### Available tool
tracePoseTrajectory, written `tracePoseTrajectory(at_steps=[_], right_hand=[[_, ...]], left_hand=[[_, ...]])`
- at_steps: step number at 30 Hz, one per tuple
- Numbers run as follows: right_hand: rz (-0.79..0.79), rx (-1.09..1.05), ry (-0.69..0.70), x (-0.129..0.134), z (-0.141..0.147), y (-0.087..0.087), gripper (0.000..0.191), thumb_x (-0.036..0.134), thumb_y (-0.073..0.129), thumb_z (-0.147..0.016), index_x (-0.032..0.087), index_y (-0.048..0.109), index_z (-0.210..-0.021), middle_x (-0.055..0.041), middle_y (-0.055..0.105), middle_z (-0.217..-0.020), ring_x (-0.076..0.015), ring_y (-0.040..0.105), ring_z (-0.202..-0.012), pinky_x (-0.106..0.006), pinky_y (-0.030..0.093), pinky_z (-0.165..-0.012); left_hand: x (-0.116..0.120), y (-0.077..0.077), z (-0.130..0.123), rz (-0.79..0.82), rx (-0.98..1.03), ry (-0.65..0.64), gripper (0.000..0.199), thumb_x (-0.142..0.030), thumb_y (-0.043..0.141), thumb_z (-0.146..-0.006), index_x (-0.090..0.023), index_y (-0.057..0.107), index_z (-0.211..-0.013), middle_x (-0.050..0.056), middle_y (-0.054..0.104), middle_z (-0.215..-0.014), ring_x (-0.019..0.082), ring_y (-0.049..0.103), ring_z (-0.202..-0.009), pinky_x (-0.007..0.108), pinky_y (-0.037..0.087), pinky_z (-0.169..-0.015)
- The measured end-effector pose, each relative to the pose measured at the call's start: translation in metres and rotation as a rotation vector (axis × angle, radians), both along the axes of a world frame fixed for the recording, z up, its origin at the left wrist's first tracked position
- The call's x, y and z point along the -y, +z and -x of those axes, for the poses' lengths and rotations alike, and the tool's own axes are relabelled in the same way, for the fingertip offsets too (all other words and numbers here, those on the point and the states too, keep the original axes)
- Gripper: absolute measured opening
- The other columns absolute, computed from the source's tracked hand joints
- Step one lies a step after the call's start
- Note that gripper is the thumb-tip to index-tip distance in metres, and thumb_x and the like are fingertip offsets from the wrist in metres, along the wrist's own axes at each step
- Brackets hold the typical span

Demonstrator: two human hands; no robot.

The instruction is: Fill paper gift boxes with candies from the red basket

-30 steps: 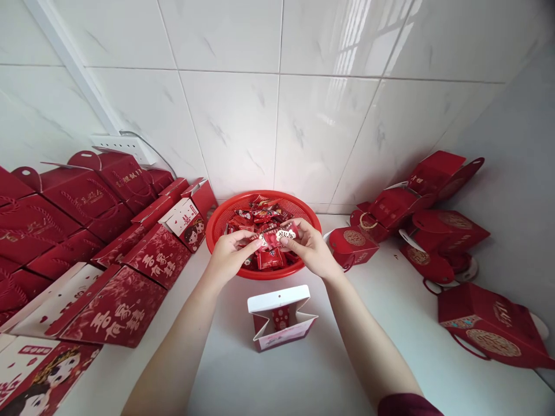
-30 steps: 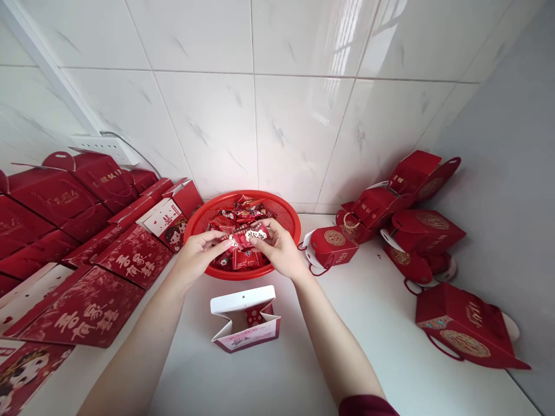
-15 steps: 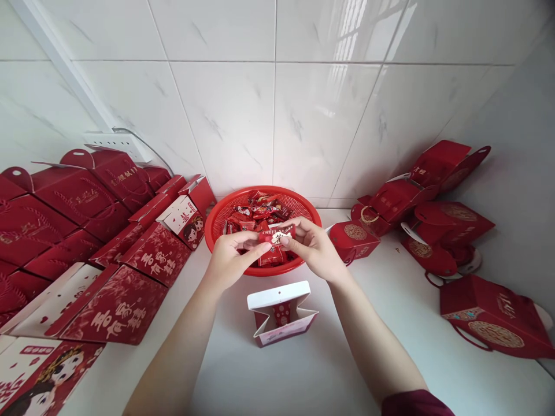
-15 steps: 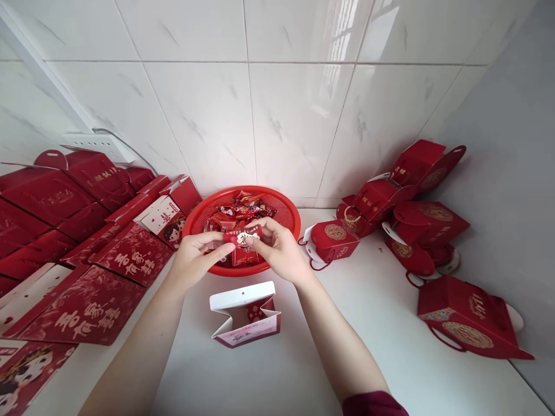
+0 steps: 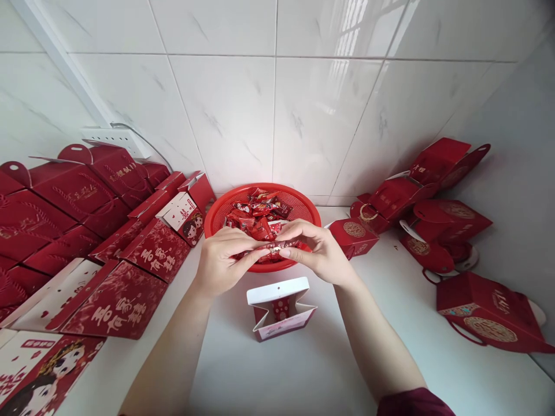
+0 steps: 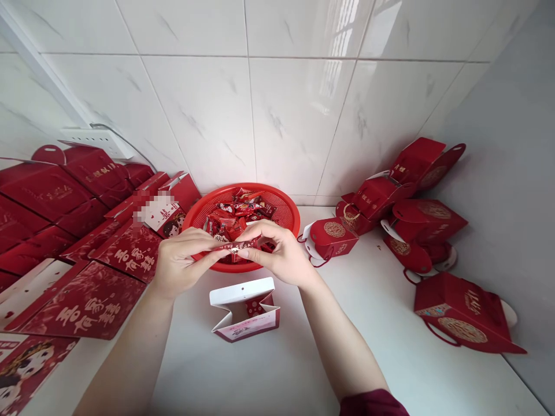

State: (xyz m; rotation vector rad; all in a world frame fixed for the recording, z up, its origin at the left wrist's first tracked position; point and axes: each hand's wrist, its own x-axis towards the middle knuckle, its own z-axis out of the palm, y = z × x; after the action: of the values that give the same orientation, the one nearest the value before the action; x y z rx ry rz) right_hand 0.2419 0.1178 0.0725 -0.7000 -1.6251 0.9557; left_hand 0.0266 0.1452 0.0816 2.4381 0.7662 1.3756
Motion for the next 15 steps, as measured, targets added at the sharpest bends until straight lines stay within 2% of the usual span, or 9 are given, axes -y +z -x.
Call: tracePoseTrajectory(at_steps=[3, 6, 10, 15], right_hand=[[-0.014, -0.019, 0.057, 0.001, -0.002, 0.002, 0.012, 0.026, 0.076, -0.082, 0.027, 0.071, -0.093, -0.0013, 0.068, -0.091, -0.0187, 0.064, -0.088, -0.038, 0.054, -0.083], [-0.070, 0.048, 0.045, 0.006, -0.007, 0.007, 0.010, 0.026, 0.074, -0.083, 0.027, 0.070, -0.093, -0.0020, 0.068, -0.092, -0.0192, 0.064, -0.088, -0.038, 0.054, -0.082], [-0.154, 0.256, -0.059, 0.019, -0.013, 0.017, 0.017, 0.028, 0.070, -0.087, 0.028, 0.069, -0.103, -0.0035, 0.068, -0.099, -0.0198, 0.064, -0.091, -0.037, 0.053, -0.083], [-0.155, 0.450, -0.220, 0.038, -0.023, 0.020, 0.013, 0.029, 0.064, -0.092, 0.022, 0.067, -0.102, -0.0034, 0.069, -0.095, -0.0162, 0.063, -0.080, -0.030, 0.052, -0.070]], left_hand=[[0.001, 0.002, 0.001, -0.010, -0.001, -0.064, 0.007, -0.023, 0.073, -0.082, -0.023, 0.078, -0.086, 0.002, 0.076, -0.076, 0.016, 0.068, -0.069, 0.030, 0.053, -0.069], [0.003, 0.003, 0.000, -0.014, -0.024, -0.095, 0.009, -0.023, 0.072, -0.083, -0.024, 0.079, -0.090, 0.002, 0.077, -0.079, 0.016, 0.069, -0.070, 0.030, 0.053, -0.069], [0.011, 0.006, -0.004, -0.030, -0.090, -0.067, 0.009, -0.021, 0.072, -0.083, -0.024, 0.078, -0.090, -0.001, 0.077, -0.080, 0.015, 0.069, -0.073, 0.029, 0.052, -0.072], [0.031, 0.018, -0.008, 0.166, -0.111, 0.026, 0.019, -0.023, 0.067, -0.086, -0.021, 0.069, -0.105, 0.003, 0.073, -0.103, 0.016, 0.067, -0.096, 0.028, 0.053, -0.084]])
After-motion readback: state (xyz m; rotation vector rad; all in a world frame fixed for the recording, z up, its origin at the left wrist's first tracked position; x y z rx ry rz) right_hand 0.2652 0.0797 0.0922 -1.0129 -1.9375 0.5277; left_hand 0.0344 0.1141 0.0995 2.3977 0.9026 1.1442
